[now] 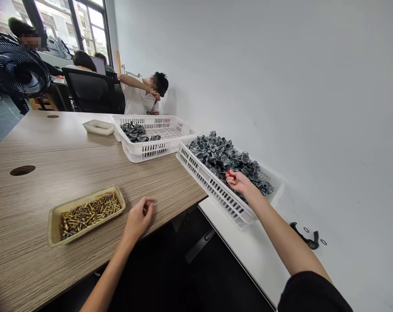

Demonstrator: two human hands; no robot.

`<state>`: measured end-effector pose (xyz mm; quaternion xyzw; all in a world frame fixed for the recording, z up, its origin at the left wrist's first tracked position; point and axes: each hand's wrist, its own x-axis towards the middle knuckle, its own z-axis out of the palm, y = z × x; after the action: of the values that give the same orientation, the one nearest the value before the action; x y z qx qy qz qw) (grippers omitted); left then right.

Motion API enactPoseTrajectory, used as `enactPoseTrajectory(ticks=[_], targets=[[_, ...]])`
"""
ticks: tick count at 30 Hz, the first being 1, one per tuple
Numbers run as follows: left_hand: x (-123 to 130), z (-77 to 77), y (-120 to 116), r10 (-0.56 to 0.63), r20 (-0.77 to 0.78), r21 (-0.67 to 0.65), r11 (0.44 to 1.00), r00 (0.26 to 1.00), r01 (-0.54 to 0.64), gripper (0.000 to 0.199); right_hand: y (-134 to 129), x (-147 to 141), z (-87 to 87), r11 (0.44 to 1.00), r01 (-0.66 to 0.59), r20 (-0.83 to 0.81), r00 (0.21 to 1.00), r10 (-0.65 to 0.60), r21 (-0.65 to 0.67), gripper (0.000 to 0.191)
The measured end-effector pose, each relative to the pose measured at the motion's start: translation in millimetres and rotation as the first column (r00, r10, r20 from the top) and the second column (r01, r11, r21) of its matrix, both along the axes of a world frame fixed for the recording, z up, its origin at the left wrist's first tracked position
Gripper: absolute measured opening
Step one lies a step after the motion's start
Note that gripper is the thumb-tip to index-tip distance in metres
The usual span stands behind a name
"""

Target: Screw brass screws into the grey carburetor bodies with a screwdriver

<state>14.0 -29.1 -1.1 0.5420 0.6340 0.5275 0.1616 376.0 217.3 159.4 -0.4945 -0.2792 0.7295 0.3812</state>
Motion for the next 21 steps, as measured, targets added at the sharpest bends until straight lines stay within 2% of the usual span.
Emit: enactPoseTrajectory(ticks=[3, 7, 13, 18, 21], targets=[[0, 0.1, 0, 0.004, -0.004, 0.004, 1.0, 1.0, -0.004, 0.02, -8, 0, 8.2, 0.998, 0.012, 0.005, 1.0, -0.012, 0.067, 0.016], [0, -0.3, 0, 0.003, -0.011, -0.001, 1.0, 1.0, -0.003, 0.02, -20, 2, 27.6, 0.984, 0.019, -0.004, 1.0, -0.019, 0.177, 0.018], [0, -0.9, -1, 0.009, -0.014, -0.016, 1.0, 1.0, -0.01, 0.02, -49, -5, 51.3, 0.96, -0.038, -0.025, 0.999, 0.047, 0.278, 0.015], [0, -0.9, -1, 0.011, -0.008, -0.014, 1.0, 1.0, -0.011, 0.02, -77, -32, 54.7, 0.942, -0.161, -0.047, 0.982, 0.183, 0.295, 0.011], [1, 1.1, -1, 0.028, -0.008, -0.004, 1.0, 1.0, -0.028, 0.021, -93, -55, 43.5, 0.922, -0.276, -0.054, 0.952, 0.301, 0.271, 0.004]])
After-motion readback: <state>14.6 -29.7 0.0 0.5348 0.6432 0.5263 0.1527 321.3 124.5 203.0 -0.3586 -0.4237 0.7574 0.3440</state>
